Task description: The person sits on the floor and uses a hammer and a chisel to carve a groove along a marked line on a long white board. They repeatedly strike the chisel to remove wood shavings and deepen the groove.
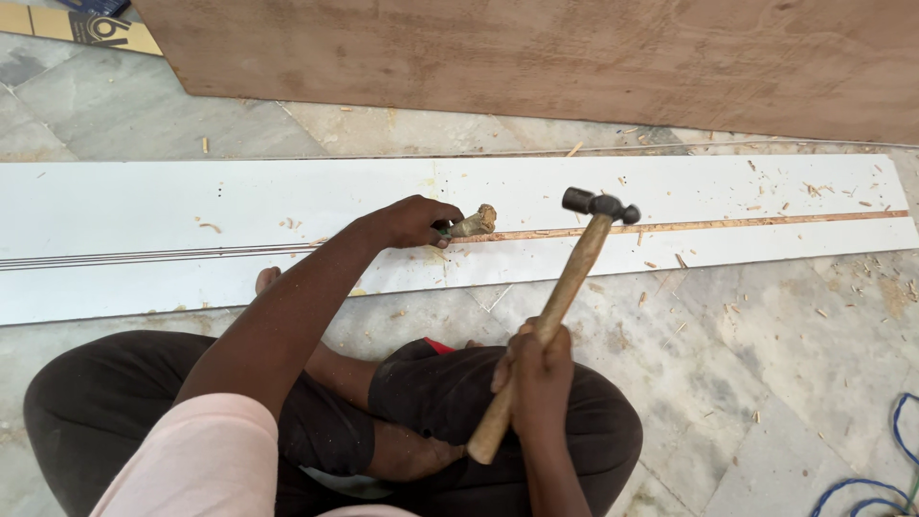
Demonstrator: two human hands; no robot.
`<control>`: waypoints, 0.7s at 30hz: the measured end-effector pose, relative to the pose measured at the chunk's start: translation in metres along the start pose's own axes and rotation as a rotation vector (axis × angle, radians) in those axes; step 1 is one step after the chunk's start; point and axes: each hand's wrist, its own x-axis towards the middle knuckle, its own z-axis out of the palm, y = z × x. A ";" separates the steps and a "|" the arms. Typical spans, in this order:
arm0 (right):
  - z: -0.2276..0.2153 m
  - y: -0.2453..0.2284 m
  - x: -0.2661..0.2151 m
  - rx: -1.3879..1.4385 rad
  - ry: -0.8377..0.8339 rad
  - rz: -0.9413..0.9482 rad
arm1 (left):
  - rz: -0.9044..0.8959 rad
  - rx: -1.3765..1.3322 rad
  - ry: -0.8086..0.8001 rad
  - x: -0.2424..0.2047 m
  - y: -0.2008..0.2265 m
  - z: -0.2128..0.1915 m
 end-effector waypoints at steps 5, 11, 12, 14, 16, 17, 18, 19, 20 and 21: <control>-0.007 -0.009 -0.001 -0.154 -0.231 0.238 | -0.040 0.036 -0.023 -0.007 -0.005 0.002; -0.004 -0.004 0.000 0.074 -0.031 -0.009 | -0.029 -0.043 0.026 -0.007 -0.008 -0.007; -0.004 -0.002 0.000 0.110 -0.010 -0.009 | -0.005 -0.065 0.033 -0.005 -0.007 -0.008; -0.007 0.002 0.003 0.036 -0.049 0.084 | 0.022 -0.070 0.045 -0.001 -0.006 -0.007; -0.007 0.007 0.003 0.013 -0.087 0.130 | 0.017 -0.060 0.047 0.000 -0.004 -0.003; -0.005 0.010 0.002 0.031 -0.106 0.127 | 0.000 -0.043 0.044 -0.002 -0.002 -0.002; -0.004 0.012 0.001 0.048 -0.125 0.128 | -0.020 -0.026 0.039 -0.005 -0.001 0.000; -0.004 0.012 0.002 0.045 -0.121 0.123 | -0.023 -0.033 0.032 -0.005 -0.001 -0.001; -0.006 0.011 0.003 0.042 -0.117 0.118 | -0.025 -0.040 0.025 -0.006 0.000 -0.003; -0.008 0.010 0.003 0.038 -0.114 0.113 | -0.028 -0.047 0.018 -0.007 0.000 -0.003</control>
